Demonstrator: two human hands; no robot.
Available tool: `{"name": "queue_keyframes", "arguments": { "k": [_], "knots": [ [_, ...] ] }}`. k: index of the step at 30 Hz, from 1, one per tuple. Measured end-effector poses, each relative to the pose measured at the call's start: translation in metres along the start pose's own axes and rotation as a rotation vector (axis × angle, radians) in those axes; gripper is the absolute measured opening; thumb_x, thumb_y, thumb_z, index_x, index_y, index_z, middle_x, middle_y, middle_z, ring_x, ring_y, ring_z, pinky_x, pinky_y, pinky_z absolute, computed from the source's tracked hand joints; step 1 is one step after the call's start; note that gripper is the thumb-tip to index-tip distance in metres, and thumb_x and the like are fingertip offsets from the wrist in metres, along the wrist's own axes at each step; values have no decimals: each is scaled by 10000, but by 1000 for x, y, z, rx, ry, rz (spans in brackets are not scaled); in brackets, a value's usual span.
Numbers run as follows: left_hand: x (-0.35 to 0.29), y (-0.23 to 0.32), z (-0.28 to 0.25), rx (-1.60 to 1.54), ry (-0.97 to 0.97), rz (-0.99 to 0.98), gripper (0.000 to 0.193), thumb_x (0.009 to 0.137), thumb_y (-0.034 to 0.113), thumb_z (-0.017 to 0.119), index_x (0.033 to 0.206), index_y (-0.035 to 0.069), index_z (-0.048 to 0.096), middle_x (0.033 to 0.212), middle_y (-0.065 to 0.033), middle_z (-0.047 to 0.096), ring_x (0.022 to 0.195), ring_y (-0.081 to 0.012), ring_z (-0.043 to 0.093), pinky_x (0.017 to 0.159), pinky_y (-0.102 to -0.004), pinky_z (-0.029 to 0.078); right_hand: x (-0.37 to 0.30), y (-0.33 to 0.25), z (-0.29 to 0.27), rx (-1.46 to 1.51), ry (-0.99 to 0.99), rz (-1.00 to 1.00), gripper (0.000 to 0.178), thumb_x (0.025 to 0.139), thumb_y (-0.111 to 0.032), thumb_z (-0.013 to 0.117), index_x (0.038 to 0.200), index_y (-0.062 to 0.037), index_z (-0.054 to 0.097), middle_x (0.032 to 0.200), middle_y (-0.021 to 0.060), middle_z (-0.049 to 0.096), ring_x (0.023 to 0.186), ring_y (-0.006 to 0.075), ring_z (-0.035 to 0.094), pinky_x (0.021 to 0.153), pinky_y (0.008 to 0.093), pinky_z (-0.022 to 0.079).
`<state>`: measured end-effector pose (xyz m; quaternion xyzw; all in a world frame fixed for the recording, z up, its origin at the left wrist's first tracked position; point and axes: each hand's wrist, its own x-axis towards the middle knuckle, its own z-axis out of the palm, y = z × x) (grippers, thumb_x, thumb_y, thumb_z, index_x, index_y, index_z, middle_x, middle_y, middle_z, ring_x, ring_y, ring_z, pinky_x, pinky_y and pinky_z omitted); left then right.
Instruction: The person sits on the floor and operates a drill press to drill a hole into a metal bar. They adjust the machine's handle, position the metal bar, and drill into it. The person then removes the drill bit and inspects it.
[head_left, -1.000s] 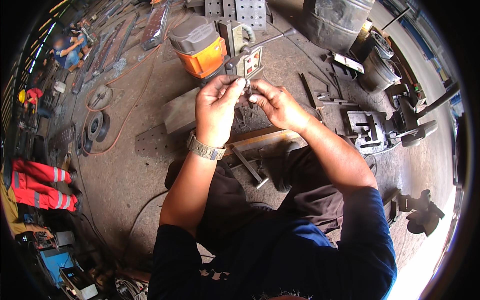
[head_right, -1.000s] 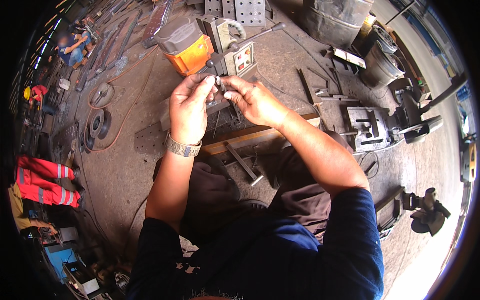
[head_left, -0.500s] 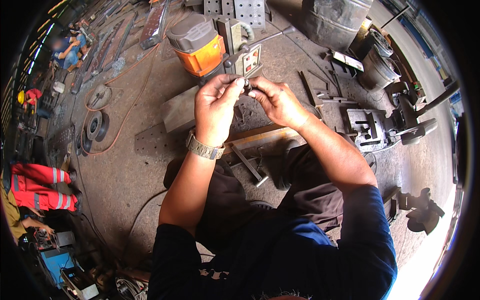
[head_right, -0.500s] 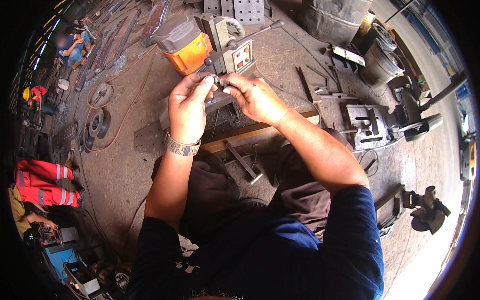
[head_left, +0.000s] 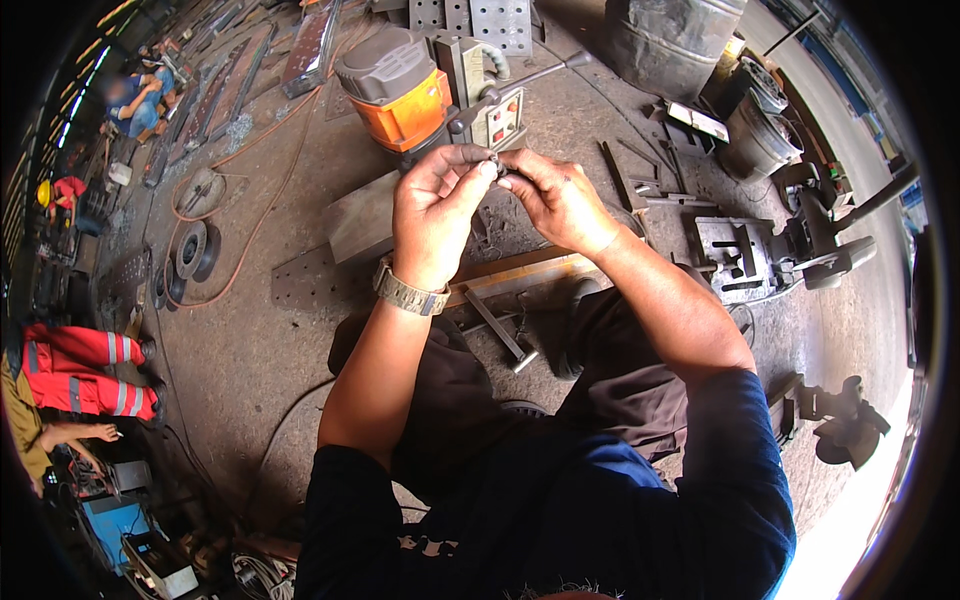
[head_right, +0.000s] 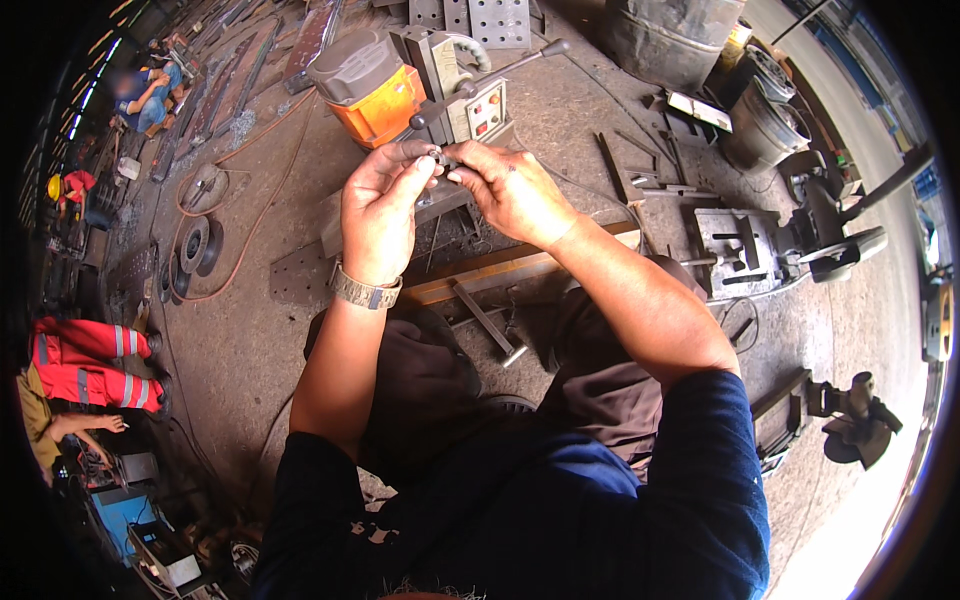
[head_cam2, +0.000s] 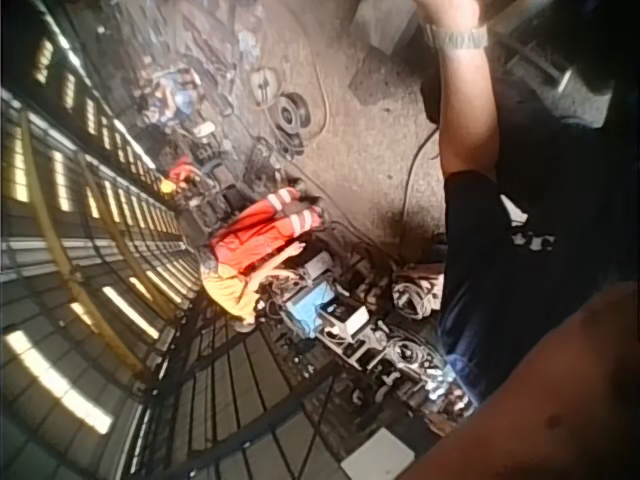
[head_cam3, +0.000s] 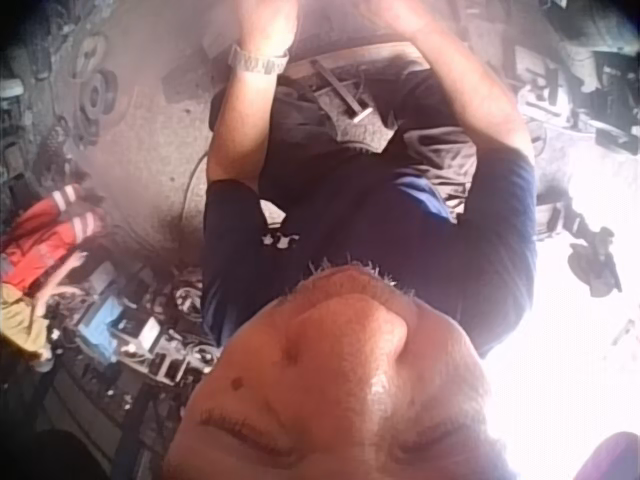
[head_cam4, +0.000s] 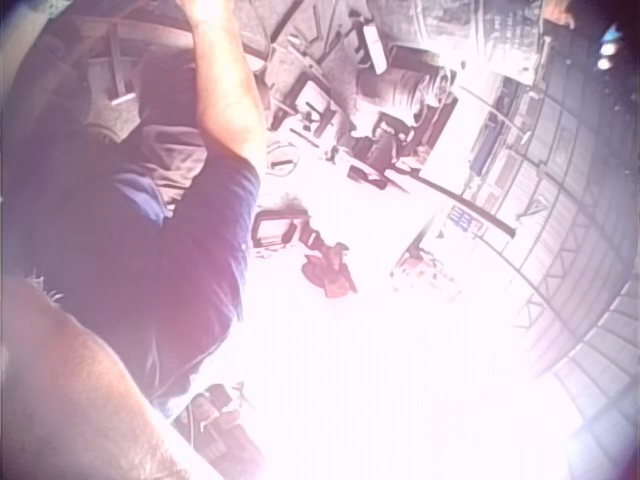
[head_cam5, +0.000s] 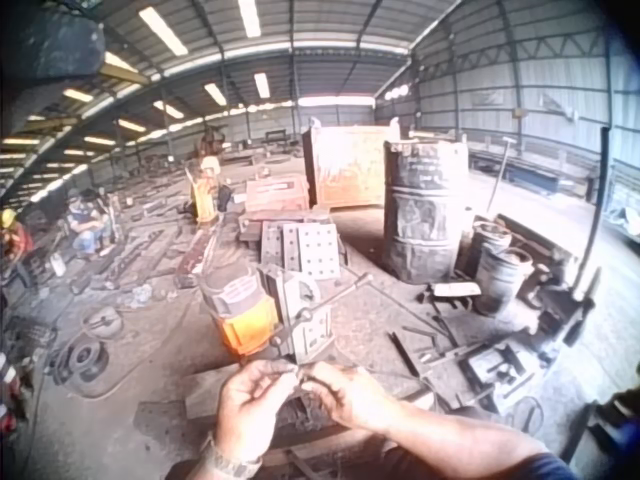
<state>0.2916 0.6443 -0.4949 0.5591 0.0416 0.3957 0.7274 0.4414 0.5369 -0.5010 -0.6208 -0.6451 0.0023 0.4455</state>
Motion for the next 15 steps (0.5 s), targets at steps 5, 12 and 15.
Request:
{"name": "queue_keyframes", "arguments": {
  "k": [5,12,15],
  "knots": [
    [-1,0,0,35,-62,44,150,988,-48,620,1129,-12,653,1041,-42,711,965,-88,660,893,-254,539,1,2,1,-39,49,-33,211,957,-115,682,1158,-80,629,1023,173,730,939,415,704,778,460,591],
    [-3,1,5,2,-64,67,153,995,-54,601,1135,-12,645,1067,-50,706,998,-102,658,929,-274,533,2,4,0,-66,92,-93,193,932,-115,707,1111,-72,649,991,148,733,911,386,715,779,441,596],
    [-3,0,4,18,-75,63,154,997,-54,598,1137,-13,645,1072,-53,706,1005,-107,659,939,-278,533,1,3,-1,-73,101,-102,187,922,-116,718,1091,-68,653,977,144,731,907,379,714,780,435,596]
  ]
}}
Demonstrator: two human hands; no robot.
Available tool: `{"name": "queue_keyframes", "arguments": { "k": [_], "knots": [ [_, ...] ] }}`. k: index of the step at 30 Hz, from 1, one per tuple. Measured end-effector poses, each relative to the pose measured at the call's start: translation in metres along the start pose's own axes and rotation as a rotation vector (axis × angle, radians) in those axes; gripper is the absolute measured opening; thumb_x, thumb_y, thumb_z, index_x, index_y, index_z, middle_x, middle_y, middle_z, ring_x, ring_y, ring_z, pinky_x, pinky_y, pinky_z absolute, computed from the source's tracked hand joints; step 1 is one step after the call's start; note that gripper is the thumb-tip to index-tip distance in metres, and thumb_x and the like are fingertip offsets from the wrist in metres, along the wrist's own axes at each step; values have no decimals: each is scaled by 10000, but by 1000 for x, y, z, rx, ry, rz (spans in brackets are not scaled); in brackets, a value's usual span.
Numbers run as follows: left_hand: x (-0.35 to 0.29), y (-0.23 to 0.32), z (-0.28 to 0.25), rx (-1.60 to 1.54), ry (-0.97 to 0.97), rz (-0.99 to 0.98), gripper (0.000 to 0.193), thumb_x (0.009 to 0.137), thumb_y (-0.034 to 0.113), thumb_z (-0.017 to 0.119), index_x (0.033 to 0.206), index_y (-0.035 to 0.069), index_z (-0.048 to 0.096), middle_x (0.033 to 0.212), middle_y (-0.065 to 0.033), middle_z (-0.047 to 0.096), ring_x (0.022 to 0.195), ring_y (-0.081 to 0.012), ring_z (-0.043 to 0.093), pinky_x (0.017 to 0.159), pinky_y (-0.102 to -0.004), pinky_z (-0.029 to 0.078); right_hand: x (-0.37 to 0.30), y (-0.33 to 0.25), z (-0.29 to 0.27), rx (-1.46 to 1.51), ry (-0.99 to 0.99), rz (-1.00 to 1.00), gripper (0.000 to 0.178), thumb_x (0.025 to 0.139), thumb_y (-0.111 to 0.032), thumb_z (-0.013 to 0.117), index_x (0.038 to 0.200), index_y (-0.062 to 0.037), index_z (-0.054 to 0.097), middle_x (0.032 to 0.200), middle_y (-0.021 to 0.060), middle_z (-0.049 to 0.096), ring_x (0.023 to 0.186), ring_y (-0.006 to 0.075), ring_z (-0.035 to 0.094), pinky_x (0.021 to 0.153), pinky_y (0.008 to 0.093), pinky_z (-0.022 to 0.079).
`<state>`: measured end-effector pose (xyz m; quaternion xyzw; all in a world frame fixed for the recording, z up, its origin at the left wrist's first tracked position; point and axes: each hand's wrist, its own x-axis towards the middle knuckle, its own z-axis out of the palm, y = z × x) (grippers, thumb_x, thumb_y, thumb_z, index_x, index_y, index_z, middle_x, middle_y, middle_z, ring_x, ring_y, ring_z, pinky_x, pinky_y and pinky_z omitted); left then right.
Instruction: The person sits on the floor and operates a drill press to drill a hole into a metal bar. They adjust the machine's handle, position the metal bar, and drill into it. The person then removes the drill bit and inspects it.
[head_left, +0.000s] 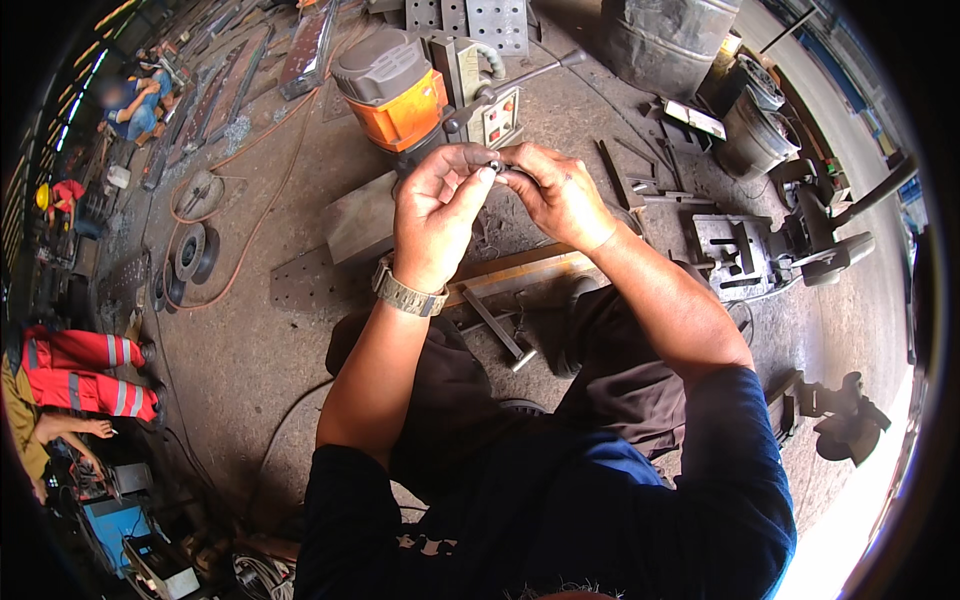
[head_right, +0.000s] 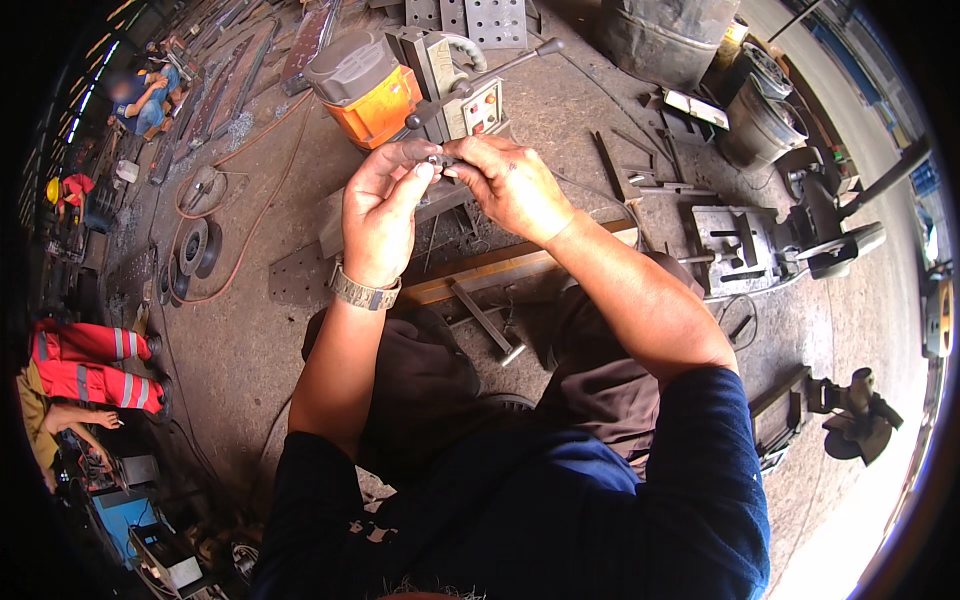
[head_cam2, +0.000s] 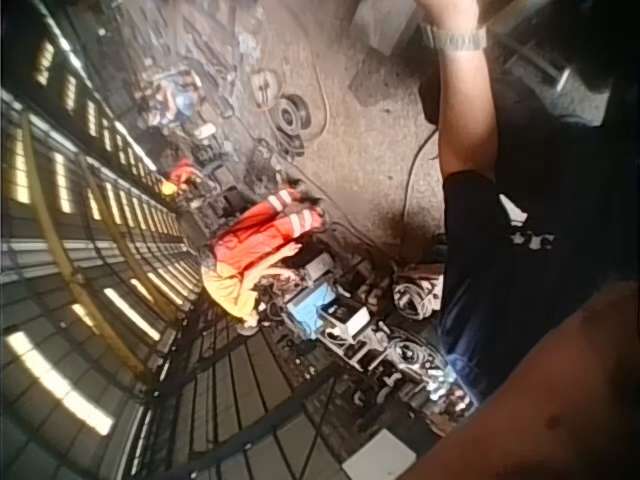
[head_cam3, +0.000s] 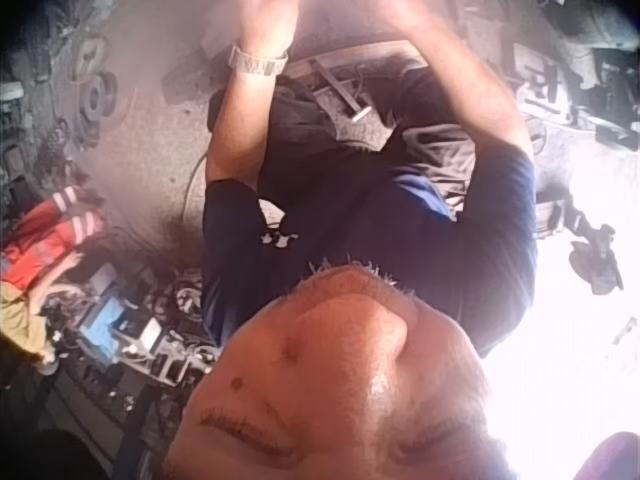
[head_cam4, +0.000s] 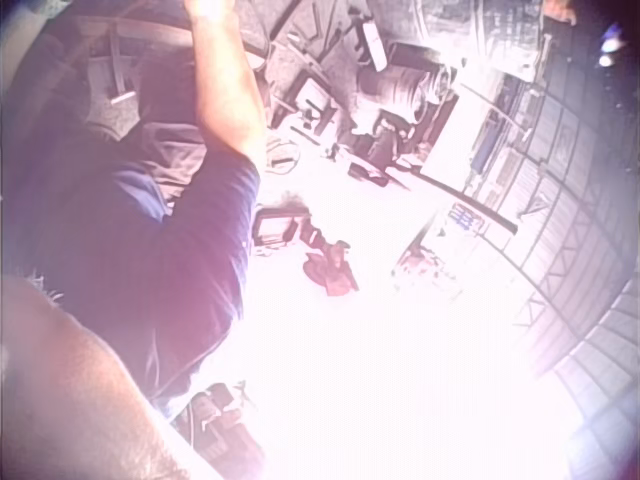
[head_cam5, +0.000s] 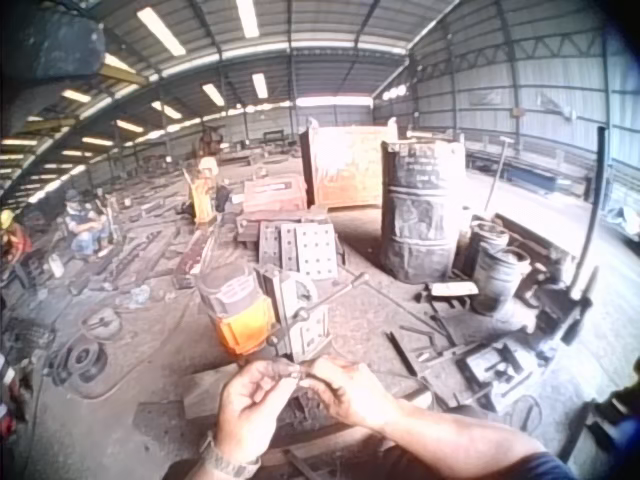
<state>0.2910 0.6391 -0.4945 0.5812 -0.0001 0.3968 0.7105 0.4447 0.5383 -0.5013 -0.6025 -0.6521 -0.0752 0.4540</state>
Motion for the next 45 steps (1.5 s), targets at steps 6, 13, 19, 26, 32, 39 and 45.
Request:
{"name": "queue_keyframes", "arguments": {
  "k": [6,13,19,26,32,39,45],
  "knots": [
    [-1,3,0,14,-18,-13,163,1000,-55,591,1151,-23,642,1090,-59,707,1008,-110,662,940,-280,535,0,1,0,2,20,-7,185,901,-106,735,1064,-64,658,948,138,723,893,373,710,775,431,592],
    [-2,2,-1,27,0,-11,170,1003,-55,587,1157,-23,652,1113,-60,709,1018,-96,654,937,-268,534,0,3,0,9,44,-46,204,875,-110,762,1043,-60,657,905,133,707,857,366,696,751,423,583],
    [-2,4,-3,50,12,-6,181,1004,-47,592,1168,-23,664,1119,-62,712,1028,-95,654,935,-266,540,2,2,1,10,61,-61,221,858,-122,783,1023,-55,653,885,122,686,833,355,690,730,417,574],
    [-2,6,0,36,35,-13,185,1016,-23,586,1179,-27,675,1109,-59,713,1014,-97,660,921,-268,551,3,0,-2,-5,72,-70,251,839,-156,809,998,-56,642,890,111,682,841,344,686,726,417,564],
    [-3,5,-3,4,98,-47,175,1014,-5,598,1166,-29,681,1068,-56,720,977,-102,671,916,-269,556,4,-4,-3,16,84,-54,254,821,-124,823,979,-58,636,882,107,677,837,338,683,726,415,562],
    [-3,-2,-1,-12,140,-67,150,1015,29,616,1131,-30,690,1047,-59,724,945,-105,678,903,-265,556,0,-1,-9,-16,67,-39,268,808,-115,832,981,-57,635,884,111,672,848,339,684,722,413,562],
    [-3,-4,3,-24,178,-68,129,1018,50,626,1095,-24,699,1036,-62,733,946,-108,678,888,-264,555,-3,5,-11,-11,31,-27,283,808,-107,836,1002,-47,638,924,118,686,868,337,691,737,414,563]
  ]
}}
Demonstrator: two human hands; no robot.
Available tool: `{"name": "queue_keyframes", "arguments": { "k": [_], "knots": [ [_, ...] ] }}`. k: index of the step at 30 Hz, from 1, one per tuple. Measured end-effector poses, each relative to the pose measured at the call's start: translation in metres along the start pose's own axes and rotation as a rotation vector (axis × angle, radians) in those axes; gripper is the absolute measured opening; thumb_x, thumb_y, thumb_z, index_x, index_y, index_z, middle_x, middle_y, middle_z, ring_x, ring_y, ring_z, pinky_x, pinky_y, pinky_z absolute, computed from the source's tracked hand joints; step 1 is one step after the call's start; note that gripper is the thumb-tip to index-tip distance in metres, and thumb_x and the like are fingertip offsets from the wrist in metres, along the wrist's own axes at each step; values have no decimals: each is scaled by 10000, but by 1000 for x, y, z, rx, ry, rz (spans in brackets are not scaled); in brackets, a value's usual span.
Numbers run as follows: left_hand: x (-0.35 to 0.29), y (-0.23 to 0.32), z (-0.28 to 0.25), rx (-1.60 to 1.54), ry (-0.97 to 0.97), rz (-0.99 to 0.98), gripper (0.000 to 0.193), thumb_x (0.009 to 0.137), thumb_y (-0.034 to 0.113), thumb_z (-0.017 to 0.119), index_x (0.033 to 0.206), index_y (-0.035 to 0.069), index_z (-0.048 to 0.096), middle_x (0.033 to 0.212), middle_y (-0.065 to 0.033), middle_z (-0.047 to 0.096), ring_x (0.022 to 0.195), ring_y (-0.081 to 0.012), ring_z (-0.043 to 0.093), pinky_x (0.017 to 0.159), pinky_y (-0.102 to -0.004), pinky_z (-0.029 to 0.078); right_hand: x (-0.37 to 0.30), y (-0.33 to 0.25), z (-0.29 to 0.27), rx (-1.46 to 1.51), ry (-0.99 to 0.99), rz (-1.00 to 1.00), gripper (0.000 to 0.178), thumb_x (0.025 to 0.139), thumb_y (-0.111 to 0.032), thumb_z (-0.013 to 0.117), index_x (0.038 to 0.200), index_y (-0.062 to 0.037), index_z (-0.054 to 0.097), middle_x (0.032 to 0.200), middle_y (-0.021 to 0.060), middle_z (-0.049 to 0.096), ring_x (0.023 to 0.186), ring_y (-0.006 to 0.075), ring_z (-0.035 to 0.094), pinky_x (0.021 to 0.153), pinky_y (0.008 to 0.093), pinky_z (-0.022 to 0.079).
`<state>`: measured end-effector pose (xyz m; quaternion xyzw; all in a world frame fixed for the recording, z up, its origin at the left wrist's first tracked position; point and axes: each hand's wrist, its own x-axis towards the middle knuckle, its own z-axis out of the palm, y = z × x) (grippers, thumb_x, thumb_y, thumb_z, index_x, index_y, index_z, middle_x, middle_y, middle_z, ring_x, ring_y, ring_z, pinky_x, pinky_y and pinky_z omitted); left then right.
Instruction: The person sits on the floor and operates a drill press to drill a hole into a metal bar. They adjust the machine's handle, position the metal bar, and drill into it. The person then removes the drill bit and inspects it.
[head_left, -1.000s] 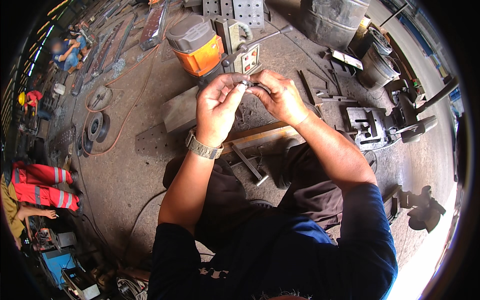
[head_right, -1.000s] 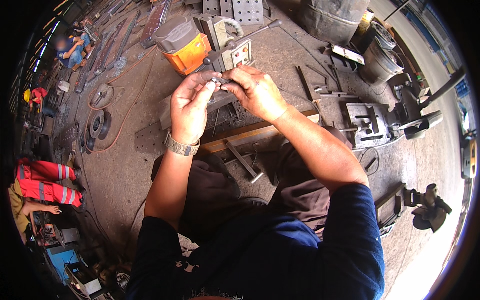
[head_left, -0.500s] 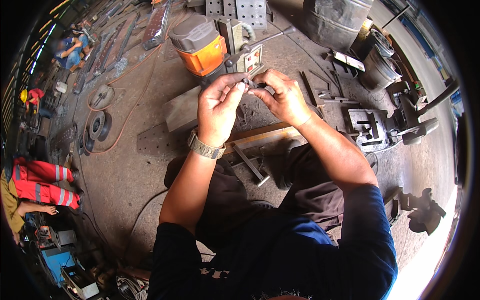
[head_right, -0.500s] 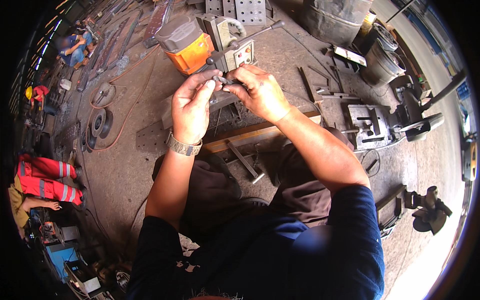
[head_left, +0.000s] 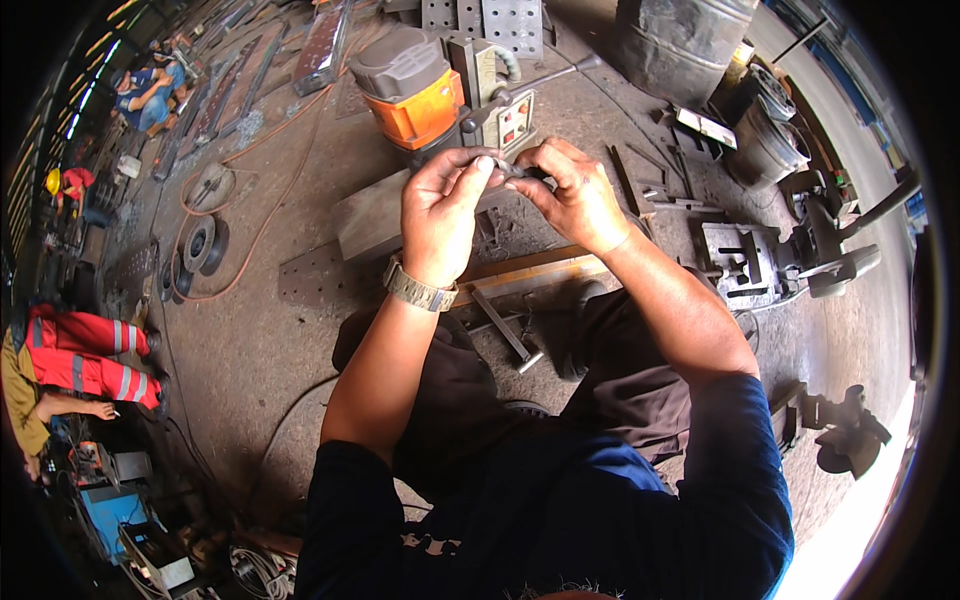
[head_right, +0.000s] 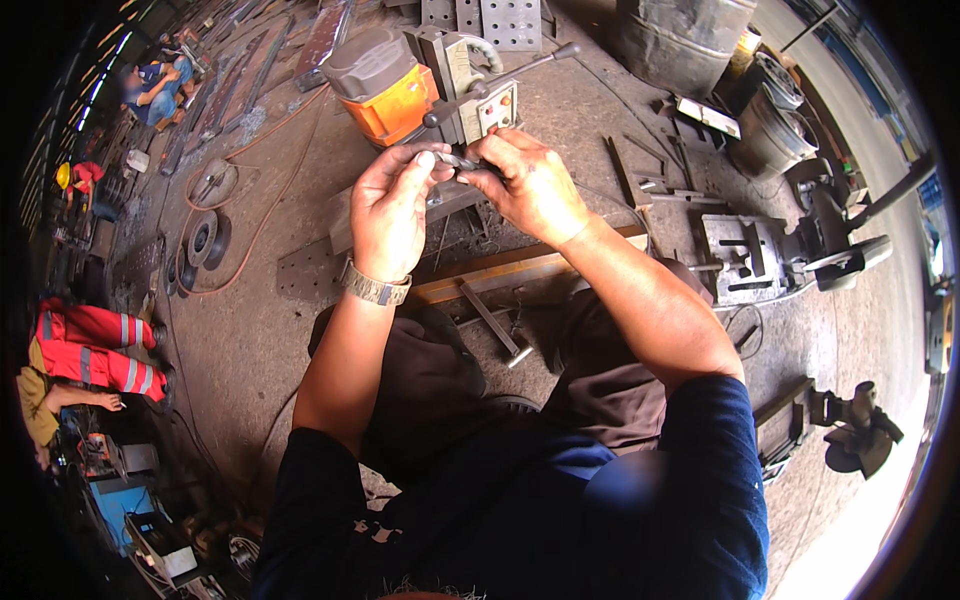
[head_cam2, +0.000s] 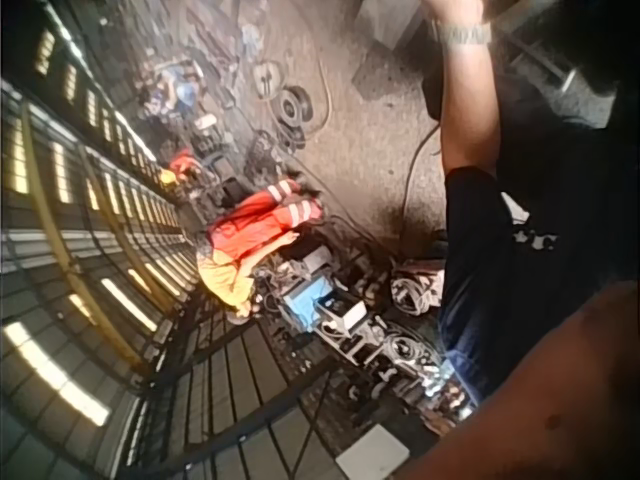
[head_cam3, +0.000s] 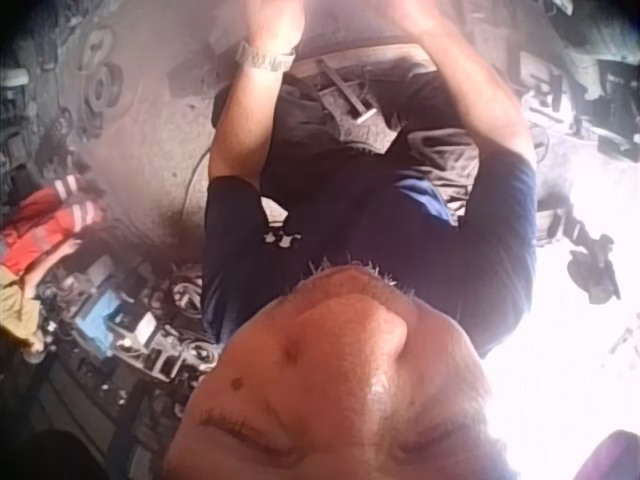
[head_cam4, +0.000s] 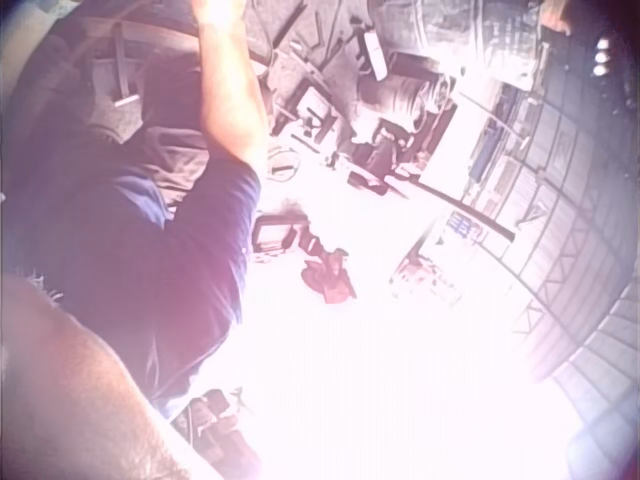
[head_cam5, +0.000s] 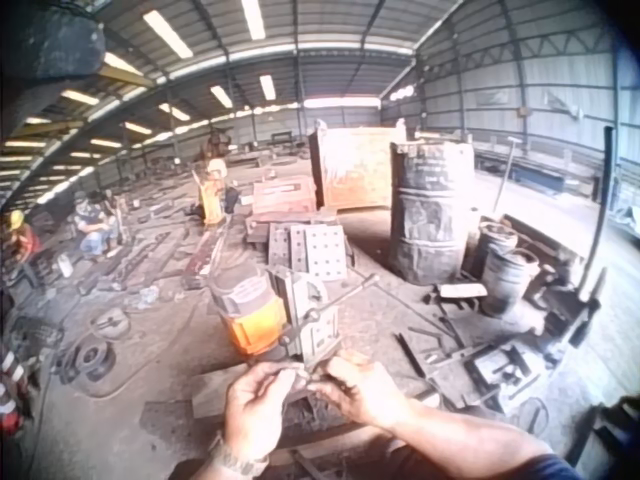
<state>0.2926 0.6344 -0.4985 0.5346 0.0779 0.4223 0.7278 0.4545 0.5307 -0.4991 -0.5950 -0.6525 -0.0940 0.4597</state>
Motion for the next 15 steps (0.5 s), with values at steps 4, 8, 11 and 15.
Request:
{"name": "queue_keyframes", "arguments": {
  "k": [4,8,11,15],
  "knots": [
    [-11,20,-22,56,-17,72,124,1009,60,645,1086,-18,703,1008,-77,742,901,-116,685,838,-277,568,11,-32,20,-42,-25,60,272,813,-126,839,988,-56,642,936,152,693,861,369,691,755,427,566],
    [-47,45,-34,144,71,50,165,986,132,707,1080,-1,734,905,-34,733,795,-75,662,711,-246,558,-13,-77,22,-164,-67,73,296,878,-110,815,1117,-20,666,1017,193,736,831,295,730,752,375,580],
    [-80,78,-59,7,254,165,166,1006,150,682,990,-5,740,854,-27,733,759,-71,655,685,-245,537,-20,-81,33,71,-306,156,217,995,-83,669,1191,-4,620,858,141,707,778,165,686,723,336,553],
    [-209,159,-120,221,530,324,334,1067,294,595,998,-2,733,864,-46,749,775,-92,669,732,-283,545,-31,-80,72,-60,-758,99,230,1000,-26,561,1217,17,624,823,177,683,763,246,684,742,379,537]
  ]
}}
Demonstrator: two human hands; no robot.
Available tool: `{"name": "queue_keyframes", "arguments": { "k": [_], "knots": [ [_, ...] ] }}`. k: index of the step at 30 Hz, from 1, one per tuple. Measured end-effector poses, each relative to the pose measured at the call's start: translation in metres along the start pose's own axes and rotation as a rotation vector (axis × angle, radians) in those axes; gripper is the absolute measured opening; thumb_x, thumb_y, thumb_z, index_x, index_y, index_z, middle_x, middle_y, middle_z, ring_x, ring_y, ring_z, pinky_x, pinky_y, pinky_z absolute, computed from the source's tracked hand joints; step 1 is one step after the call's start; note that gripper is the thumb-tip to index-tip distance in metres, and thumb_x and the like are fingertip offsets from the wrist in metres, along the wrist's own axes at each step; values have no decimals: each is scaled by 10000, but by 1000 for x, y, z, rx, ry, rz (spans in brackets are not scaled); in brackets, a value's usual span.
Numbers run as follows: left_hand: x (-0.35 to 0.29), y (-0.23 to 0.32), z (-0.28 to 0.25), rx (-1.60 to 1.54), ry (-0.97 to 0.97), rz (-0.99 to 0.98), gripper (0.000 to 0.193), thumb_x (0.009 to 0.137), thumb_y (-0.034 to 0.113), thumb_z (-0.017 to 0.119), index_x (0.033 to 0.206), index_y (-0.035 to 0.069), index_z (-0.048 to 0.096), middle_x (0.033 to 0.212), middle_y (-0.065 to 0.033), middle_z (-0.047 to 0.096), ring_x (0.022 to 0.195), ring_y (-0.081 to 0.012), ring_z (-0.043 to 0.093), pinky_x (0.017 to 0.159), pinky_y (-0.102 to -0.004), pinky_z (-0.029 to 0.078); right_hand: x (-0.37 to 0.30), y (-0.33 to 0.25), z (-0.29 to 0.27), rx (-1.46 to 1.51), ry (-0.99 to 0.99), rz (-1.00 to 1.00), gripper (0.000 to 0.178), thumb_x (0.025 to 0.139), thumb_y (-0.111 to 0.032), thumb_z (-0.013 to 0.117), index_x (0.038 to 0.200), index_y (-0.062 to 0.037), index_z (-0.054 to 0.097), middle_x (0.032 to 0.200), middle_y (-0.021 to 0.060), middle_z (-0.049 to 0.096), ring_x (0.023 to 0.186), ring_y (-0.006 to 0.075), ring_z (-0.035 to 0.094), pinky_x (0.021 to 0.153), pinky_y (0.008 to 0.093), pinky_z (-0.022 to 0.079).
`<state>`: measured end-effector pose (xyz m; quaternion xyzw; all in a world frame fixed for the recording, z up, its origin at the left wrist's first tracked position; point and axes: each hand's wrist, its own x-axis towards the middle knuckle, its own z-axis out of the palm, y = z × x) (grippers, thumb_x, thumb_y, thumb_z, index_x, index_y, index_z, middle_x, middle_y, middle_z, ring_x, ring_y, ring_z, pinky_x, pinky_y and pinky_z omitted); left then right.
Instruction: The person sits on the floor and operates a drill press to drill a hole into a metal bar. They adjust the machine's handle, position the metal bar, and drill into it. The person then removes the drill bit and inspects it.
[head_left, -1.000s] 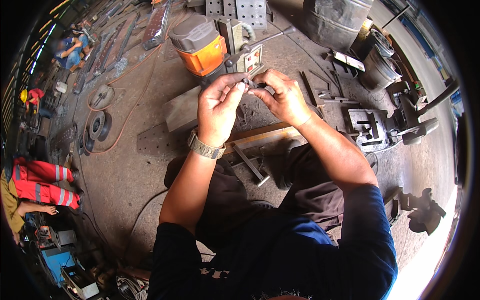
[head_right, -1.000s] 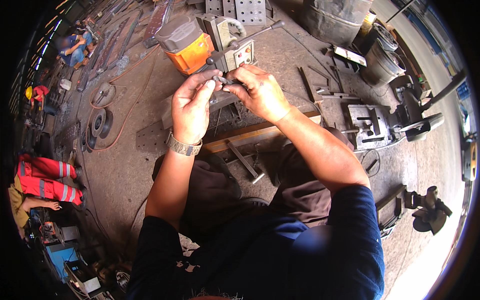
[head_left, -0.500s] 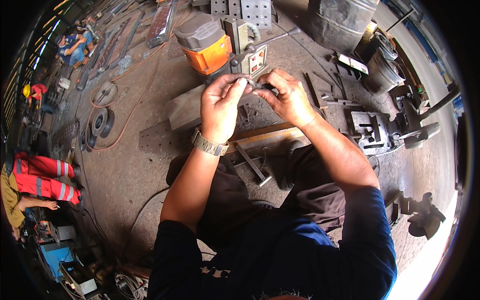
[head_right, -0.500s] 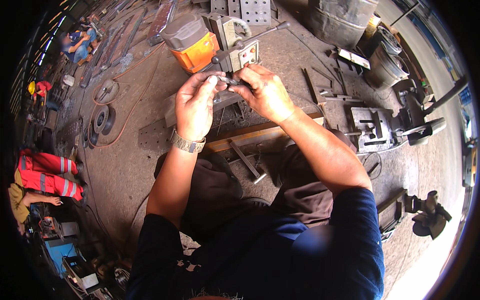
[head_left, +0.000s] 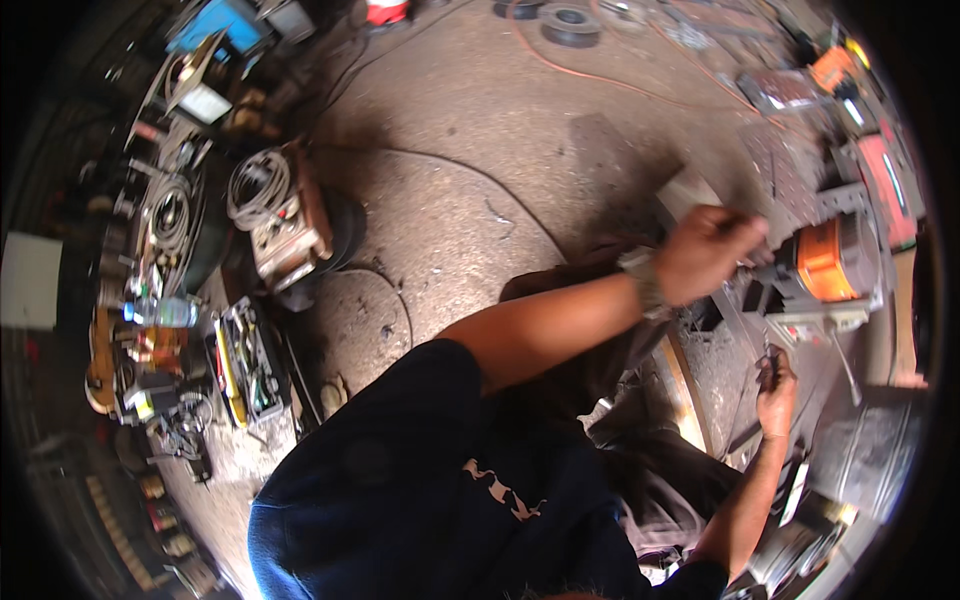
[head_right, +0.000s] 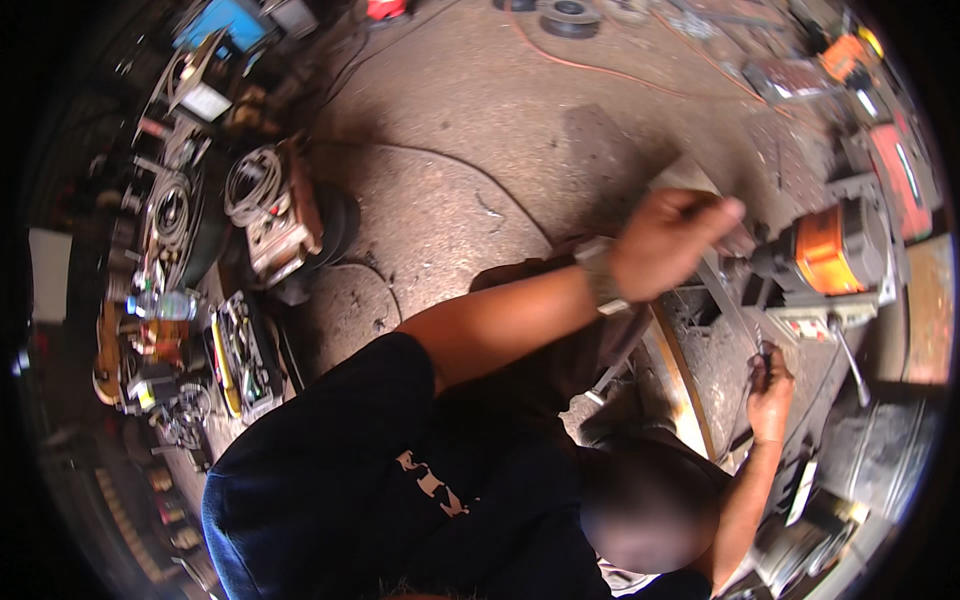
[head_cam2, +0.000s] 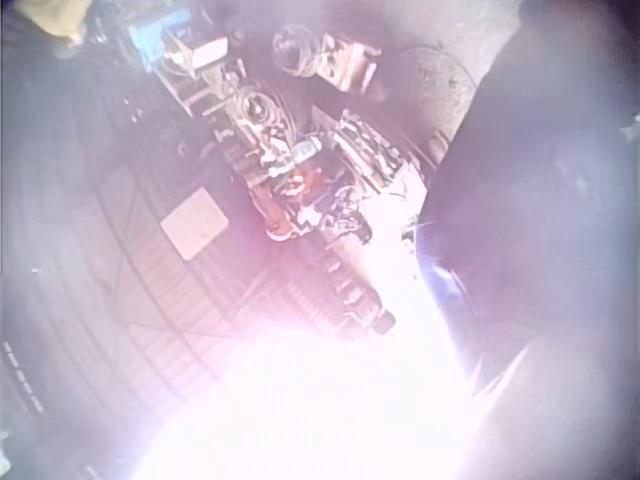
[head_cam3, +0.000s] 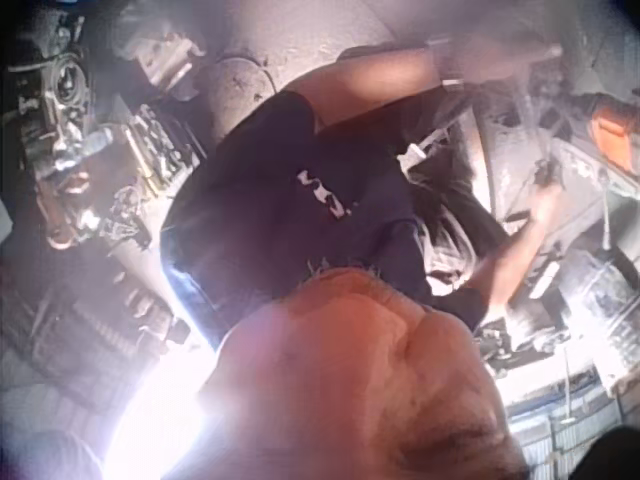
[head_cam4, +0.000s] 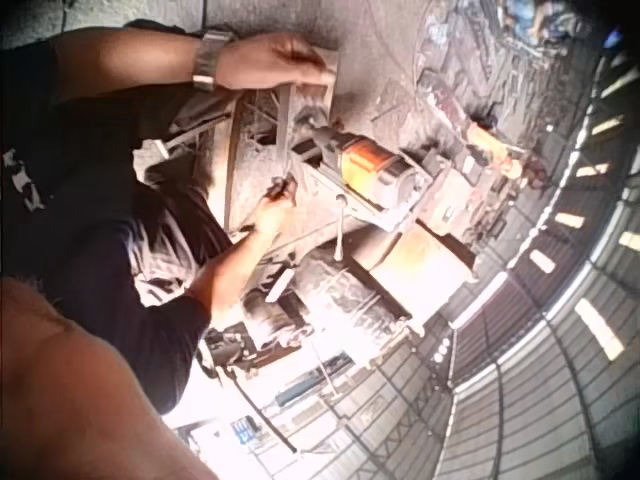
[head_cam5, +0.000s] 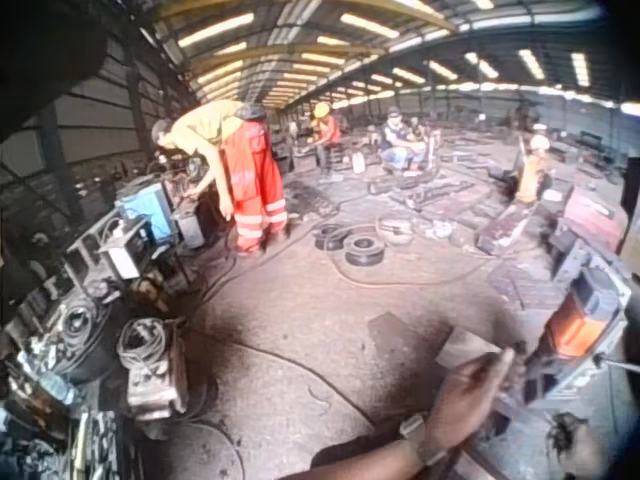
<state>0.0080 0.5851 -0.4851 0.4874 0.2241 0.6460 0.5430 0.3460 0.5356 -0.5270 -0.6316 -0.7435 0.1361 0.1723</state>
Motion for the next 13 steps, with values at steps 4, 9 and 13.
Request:
{"name": "queue_keyframes", "arguments": {
  "k": [4,9,13],
  "knots": [
    [-60,28,-149,-9,466,-54,273,1045,239,629,1116,-17,690,958,-93,754,864,-142,703,820,-300,576,18,4,40,-19,-209,-19,271,981,-45,563,1231,-19,665,736,146,633,680,214,599,677,369,506],
    [-214,-63,-343,652,889,-595,383,940,316,674,1032,-51,733,912,-143,747,814,-216,709,738,-343,558,37,15,67,1,-271,20,177,967,-102,636,1104,-37,727,683,119,624,642,195,587,641,368,498],
    [-410,-155,-418,1460,-15,-996,619,1000,523,425,1005,0,756,1080,-280,715,1077,-444,669,973,-499,512,60,14,90,-2,-316,0,139,949,-114,667,1039,-42,743,677,147,653,624,217,625,631,374,500]
  ]
}}
